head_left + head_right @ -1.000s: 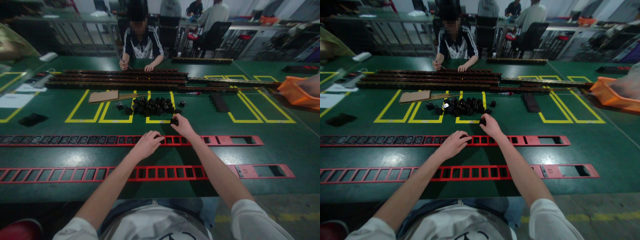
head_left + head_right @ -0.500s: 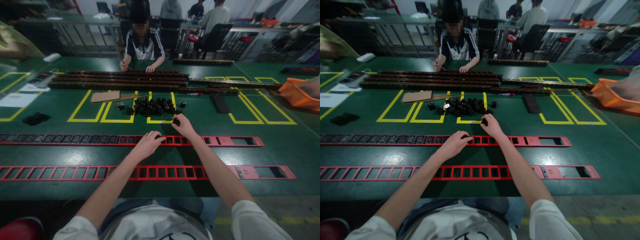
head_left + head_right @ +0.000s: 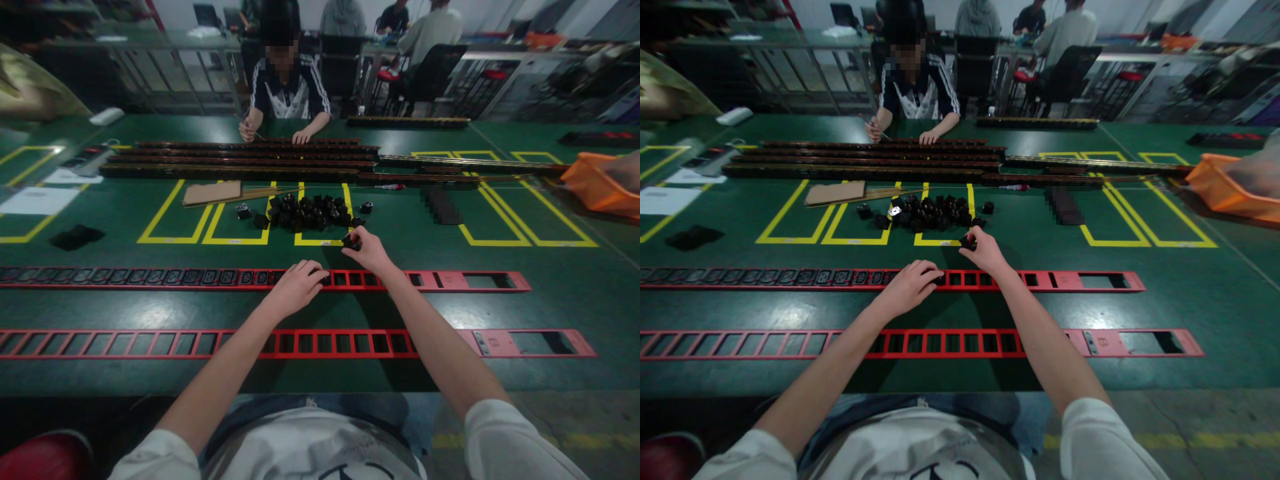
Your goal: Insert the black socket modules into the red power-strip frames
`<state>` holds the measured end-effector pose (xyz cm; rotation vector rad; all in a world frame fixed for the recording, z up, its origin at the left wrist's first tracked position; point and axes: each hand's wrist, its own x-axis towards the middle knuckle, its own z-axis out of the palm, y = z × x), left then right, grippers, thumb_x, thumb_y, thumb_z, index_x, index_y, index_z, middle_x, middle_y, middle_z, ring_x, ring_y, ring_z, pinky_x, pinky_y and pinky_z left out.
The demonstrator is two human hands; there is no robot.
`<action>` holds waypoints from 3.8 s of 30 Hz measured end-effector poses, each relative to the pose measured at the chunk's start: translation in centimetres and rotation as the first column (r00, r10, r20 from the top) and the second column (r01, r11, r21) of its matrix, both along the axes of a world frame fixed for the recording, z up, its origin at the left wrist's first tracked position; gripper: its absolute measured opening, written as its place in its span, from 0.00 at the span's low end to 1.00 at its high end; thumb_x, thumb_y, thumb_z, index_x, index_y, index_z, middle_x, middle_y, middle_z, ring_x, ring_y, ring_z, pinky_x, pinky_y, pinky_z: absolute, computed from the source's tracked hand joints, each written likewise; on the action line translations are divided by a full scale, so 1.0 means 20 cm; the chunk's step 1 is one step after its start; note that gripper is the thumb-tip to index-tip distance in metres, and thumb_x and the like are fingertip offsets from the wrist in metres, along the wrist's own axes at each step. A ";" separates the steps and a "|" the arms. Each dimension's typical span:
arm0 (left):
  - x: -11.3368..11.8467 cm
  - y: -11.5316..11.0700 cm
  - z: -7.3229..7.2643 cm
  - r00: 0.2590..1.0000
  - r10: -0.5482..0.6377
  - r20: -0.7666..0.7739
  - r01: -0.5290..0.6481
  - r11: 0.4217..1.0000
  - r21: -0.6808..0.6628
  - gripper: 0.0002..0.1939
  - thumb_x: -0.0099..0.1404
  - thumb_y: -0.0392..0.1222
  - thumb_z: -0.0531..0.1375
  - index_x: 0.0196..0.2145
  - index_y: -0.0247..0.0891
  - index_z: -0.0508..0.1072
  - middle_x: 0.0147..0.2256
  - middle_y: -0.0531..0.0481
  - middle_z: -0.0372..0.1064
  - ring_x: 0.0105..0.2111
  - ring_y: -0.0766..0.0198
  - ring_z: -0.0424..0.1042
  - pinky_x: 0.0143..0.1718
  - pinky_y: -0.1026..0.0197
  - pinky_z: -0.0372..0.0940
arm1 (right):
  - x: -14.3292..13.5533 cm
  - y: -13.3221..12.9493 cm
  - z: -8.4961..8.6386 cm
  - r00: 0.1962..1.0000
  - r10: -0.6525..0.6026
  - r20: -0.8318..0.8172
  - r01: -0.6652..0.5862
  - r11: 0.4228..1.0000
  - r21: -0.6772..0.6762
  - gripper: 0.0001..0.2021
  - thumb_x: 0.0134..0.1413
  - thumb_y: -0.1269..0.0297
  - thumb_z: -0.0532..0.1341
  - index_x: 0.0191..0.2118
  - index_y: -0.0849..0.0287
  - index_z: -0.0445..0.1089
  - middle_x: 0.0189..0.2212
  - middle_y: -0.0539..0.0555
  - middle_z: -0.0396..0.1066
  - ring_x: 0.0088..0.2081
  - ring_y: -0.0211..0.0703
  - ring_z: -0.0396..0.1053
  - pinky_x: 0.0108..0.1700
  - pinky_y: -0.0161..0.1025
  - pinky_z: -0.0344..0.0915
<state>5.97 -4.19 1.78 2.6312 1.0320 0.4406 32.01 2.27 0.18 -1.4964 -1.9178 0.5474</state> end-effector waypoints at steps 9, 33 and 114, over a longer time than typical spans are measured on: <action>-0.01 0.00 0.00 0.999 0.032 -0.010 -0.032 0.999 -0.003 0.16 0.72 0.38 0.58 0.56 0.38 0.70 0.51 0.43 0.69 0.51 0.53 0.67 0.52 0.47 0.68 | 0.01 0.01 -0.03 0.998 0.052 0.035 -0.054 0.997 0.047 0.25 0.48 0.63 0.72 0.52 0.56 0.68 0.50 0.59 0.73 0.51 0.54 0.72 0.53 0.52 0.69; -0.01 0.01 0.00 1.000 0.024 0.014 -0.023 0.999 -0.023 0.14 0.72 0.38 0.57 0.54 0.38 0.71 0.51 0.44 0.69 0.51 0.54 0.67 0.52 0.48 0.69 | 0.00 -0.01 0.00 0.975 0.000 0.221 -0.004 1.000 0.015 0.18 0.53 0.59 0.70 0.47 0.56 0.69 0.45 0.55 0.67 0.43 0.49 0.70 0.44 0.47 0.70; -0.01 0.00 0.01 0.998 0.067 -0.007 -0.067 0.998 -0.005 0.17 0.71 0.40 0.59 0.56 0.37 0.70 0.52 0.44 0.69 0.51 0.53 0.67 0.54 0.48 0.67 | -0.01 -0.24 0.08 0.884 0.158 -0.440 -0.270 0.941 -0.205 0.23 0.46 0.58 0.73 0.47 0.59 0.71 0.38 0.53 0.73 0.38 0.44 0.71 0.42 0.43 0.68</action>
